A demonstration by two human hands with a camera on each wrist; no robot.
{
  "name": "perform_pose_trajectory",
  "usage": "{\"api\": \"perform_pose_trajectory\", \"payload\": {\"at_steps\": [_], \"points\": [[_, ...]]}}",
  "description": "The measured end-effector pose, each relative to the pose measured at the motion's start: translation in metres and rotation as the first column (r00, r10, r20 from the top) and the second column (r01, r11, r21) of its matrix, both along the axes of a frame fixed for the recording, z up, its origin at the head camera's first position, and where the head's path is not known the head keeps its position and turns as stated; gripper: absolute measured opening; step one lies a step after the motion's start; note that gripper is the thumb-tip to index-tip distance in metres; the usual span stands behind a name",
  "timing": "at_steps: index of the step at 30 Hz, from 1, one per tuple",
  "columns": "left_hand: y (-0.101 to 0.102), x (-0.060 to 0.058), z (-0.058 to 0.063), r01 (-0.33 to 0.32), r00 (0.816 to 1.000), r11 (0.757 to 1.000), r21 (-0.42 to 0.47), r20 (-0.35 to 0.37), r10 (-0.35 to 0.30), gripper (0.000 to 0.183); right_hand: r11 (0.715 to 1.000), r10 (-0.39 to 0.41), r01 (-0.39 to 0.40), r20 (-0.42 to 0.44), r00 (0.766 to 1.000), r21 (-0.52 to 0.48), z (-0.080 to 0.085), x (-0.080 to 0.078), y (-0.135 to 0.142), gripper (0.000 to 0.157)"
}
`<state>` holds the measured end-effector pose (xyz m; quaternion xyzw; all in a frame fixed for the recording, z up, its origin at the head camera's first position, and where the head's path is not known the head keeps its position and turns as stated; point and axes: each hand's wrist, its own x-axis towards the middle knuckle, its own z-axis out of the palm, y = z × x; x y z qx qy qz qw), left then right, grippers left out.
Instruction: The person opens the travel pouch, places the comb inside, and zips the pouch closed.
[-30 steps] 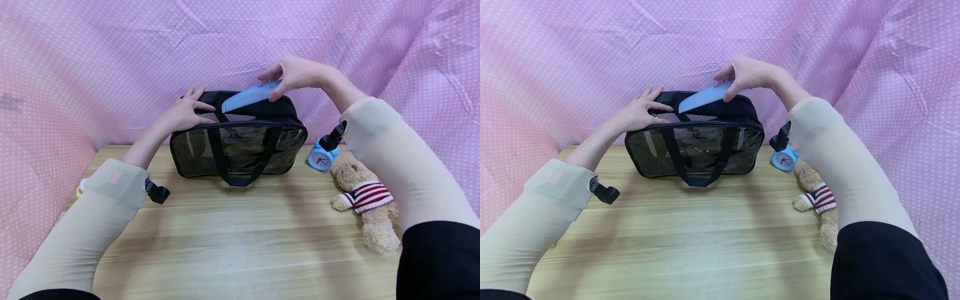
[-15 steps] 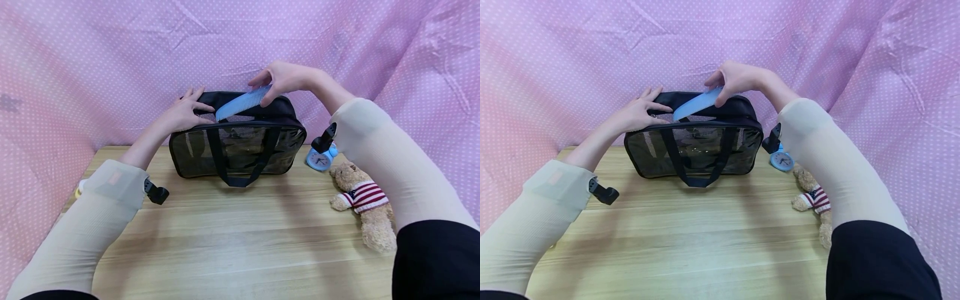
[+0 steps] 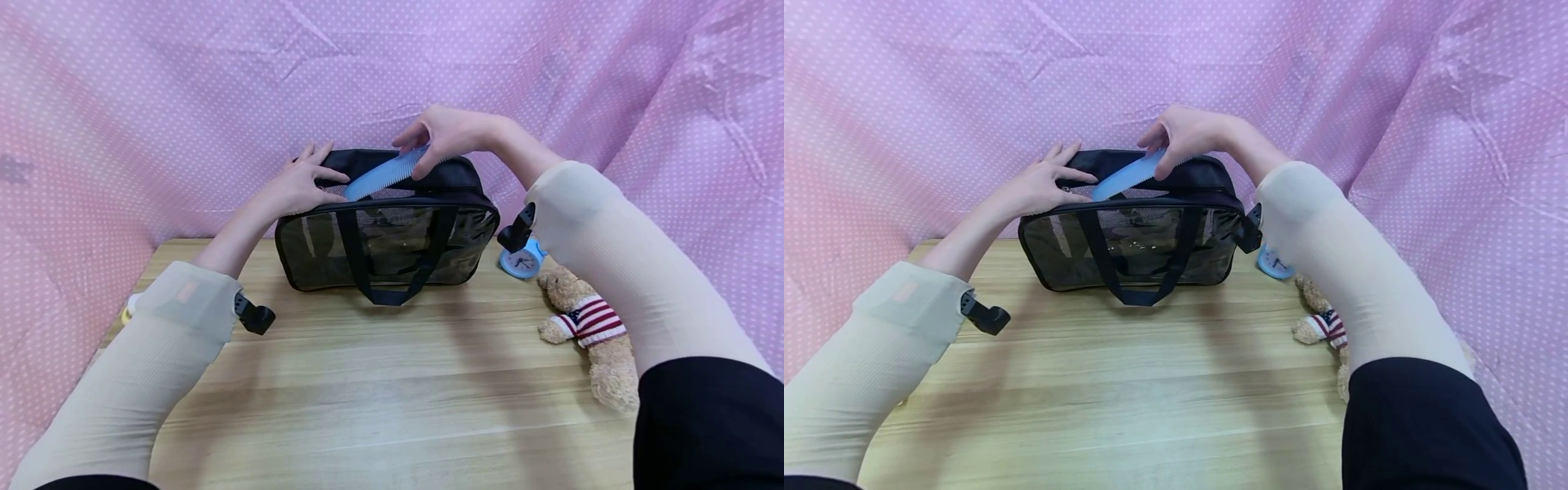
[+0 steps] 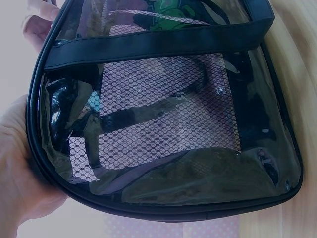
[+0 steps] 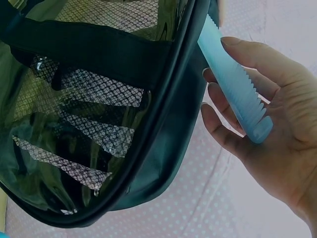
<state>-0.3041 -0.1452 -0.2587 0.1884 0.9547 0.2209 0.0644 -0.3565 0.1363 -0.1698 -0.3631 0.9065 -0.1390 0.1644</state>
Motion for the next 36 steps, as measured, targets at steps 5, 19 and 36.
{"api": "perform_pose_trajectory", "payload": {"at_steps": [5,19,36], "points": [[0.0003,0.0002,0.0002,0.005,1.000,1.000,-0.006,-0.004,-0.005,0.053,1.000,0.003,-0.003,0.000,1.000,-0.002,-0.0028,-0.0021,-0.0014,0.070],[0.0016,-0.0002,0.0009,0.002,1.000,1.000,0.003,0.001,-0.002,0.052,1.000,0.006,-0.006,0.007,1.000,0.019,-0.0057,0.0014,-0.0053,0.071],[-0.0016,0.0014,-0.0004,0.015,1.000,1.000,0.017,-0.008,-0.015,0.050,0.999,-0.031,0.032,0.034,0.999,-0.032,-0.0027,0.0022,-0.0006,0.062]]}}
